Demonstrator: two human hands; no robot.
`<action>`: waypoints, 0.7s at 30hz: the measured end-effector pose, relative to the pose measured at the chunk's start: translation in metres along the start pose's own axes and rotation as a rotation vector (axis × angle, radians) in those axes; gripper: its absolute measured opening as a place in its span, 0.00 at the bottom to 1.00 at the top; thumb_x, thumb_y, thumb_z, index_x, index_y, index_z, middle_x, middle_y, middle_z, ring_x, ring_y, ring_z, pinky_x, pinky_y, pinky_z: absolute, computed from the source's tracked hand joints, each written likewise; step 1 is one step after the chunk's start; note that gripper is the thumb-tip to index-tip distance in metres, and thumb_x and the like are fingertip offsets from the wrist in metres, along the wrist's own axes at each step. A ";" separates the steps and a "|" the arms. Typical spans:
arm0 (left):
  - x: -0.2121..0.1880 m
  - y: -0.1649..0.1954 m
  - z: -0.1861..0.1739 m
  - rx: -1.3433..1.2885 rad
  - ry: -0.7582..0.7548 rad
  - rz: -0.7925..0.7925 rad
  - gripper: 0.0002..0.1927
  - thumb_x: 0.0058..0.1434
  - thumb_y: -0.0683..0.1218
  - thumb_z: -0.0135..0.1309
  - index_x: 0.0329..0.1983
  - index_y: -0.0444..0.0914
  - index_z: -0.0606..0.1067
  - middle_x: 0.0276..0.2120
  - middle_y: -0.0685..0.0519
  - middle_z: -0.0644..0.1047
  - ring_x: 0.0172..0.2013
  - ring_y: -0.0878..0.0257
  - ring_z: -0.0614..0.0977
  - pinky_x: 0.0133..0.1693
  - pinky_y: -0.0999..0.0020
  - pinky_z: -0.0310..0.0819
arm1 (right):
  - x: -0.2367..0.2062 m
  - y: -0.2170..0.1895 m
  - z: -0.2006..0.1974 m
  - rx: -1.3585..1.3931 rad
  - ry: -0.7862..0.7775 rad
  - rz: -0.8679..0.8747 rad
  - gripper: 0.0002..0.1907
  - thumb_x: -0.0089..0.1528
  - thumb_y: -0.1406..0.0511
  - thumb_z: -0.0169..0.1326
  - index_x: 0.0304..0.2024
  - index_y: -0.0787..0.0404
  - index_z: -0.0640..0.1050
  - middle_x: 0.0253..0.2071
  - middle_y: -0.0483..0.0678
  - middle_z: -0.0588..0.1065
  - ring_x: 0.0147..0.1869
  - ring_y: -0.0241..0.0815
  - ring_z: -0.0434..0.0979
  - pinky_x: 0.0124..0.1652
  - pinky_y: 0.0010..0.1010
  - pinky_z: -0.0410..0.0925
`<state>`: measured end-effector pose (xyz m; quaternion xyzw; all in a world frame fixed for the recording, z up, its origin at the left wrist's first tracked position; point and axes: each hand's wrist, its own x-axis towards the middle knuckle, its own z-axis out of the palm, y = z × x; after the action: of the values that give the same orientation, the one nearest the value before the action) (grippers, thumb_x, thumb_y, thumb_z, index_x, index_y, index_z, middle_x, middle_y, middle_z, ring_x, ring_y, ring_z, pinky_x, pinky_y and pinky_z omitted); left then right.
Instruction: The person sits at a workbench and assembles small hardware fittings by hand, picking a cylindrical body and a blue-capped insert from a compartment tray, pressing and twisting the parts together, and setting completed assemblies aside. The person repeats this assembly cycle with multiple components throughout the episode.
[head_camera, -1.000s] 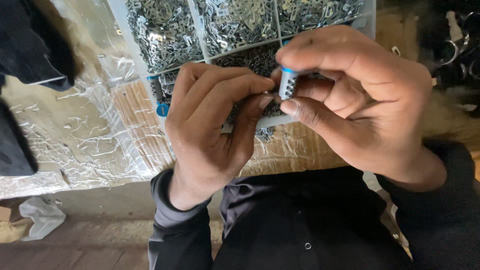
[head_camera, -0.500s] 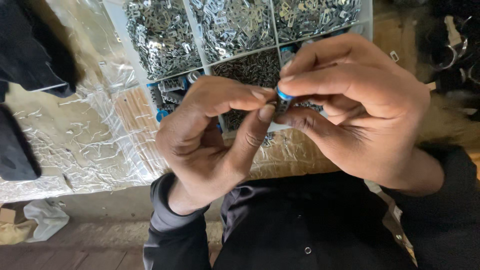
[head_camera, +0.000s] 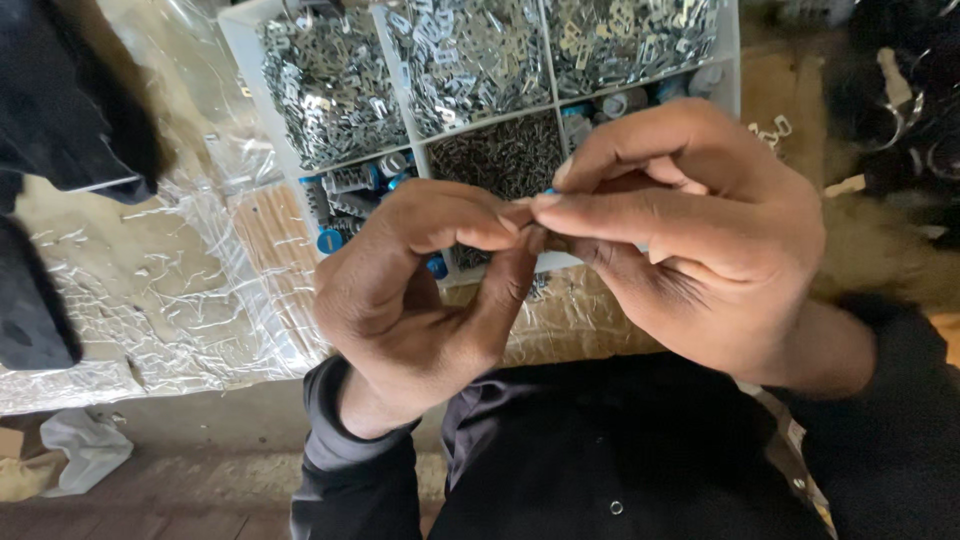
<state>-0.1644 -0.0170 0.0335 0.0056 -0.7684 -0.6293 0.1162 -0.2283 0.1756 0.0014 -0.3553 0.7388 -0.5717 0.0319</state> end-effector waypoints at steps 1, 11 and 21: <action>0.006 0.002 0.000 0.014 0.014 0.026 0.08 0.60 0.31 0.61 0.40 0.30 0.76 0.37 0.46 0.81 0.38 0.61 0.86 0.39 0.68 0.84 | 0.001 0.000 -0.001 0.019 0.000 0.030 0.14 0.63 0.78 0.64 0.50 0.63 0.82 0.54 0.51 0.75 0.35 0.26 0.76 0.31 0.14 0.69; 0.015 0.009 0.001 0.729 -0.111 0.229 0.06 0.68 0.37 0.66 0.45 0.34 0.79 0.42 0.50 0.80 0.43 0.53 0.76 0.43 0.64 0.71 | 0.015 -0.005 -0.012 0.052 -0.029 0.077 0.18 0.59 0.75 0.68 0.51 0.72 0.77 0.55 0.60 0.74 0.27 0.19 0.65 0.31 0.16 0.67; -0.006 -0.001 -0.005 0.297 -0.086 0.047 0.05 0.72 0.44 0.62 0.47 0.37 0.80 0.40 0.52 0.83 0.42 0.64 0.80 0.45 0.71 0.73 | 0.008 -0.001 -0.009 0.073 -0.027 0.086 0.15 0.59 0.75 0.67 0.46 0.73 0.77 0.50 0.61 0.77 0.27 0.21 0.67 0.27 0.14 0.63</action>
<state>-0.1583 -0.0211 0.0322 -0.0224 -0.8572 -0.5055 0.0959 -0.2379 0.1786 0.0082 -0.3295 0.7315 -0.5916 0.0795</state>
